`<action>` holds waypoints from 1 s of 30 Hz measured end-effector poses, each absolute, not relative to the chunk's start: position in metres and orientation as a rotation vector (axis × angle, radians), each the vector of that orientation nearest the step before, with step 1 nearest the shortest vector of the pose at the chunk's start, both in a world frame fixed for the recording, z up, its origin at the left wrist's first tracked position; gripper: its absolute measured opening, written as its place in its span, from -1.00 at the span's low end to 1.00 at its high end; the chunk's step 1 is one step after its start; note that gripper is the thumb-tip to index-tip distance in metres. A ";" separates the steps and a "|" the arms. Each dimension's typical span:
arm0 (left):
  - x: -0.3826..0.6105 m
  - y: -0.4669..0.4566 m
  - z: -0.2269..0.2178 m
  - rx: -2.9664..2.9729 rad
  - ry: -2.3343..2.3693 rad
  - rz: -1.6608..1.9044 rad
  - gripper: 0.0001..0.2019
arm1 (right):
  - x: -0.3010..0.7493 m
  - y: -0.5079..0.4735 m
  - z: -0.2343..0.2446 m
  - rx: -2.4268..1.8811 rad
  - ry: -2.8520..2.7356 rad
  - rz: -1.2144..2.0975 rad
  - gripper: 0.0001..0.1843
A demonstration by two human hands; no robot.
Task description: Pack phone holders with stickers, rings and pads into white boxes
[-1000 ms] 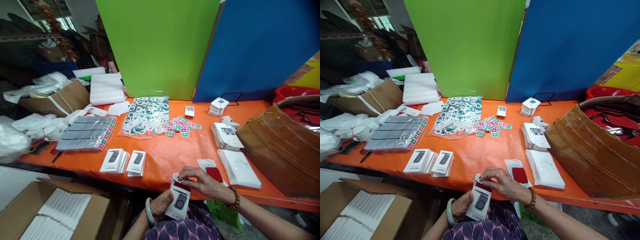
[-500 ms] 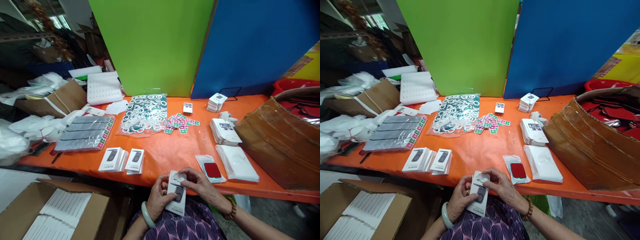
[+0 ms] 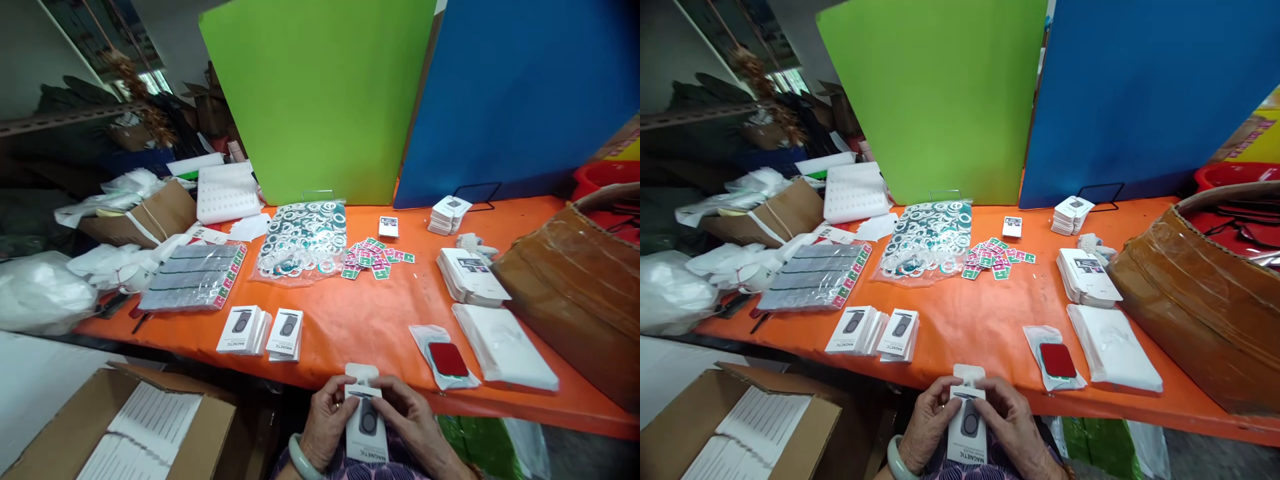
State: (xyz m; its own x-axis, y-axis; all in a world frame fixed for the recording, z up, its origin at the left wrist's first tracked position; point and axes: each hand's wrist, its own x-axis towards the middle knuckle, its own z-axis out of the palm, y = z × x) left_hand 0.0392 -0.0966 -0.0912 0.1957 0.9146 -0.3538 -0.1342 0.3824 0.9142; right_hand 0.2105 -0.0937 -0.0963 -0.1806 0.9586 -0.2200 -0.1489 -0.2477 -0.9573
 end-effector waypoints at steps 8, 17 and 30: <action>0.050 -0.081 -0.079 1.063 1.286 1.100 -0.78 | 0.203 -0.087 -0.096 -1.202 -1.094 1.547 -0.69; 0.041 -0.081 -0.074 1.165 1.247 1.053 -0.83 | 0.216 -0.077 -0.083 -1.092 -1.519 1.394 -0.84; 0.048 -0.075 -0.063 0.944 1.337 1.013 -0.81 | 0.209 -0.070 -0.066 -1.261 -1.211 1.598 -0.70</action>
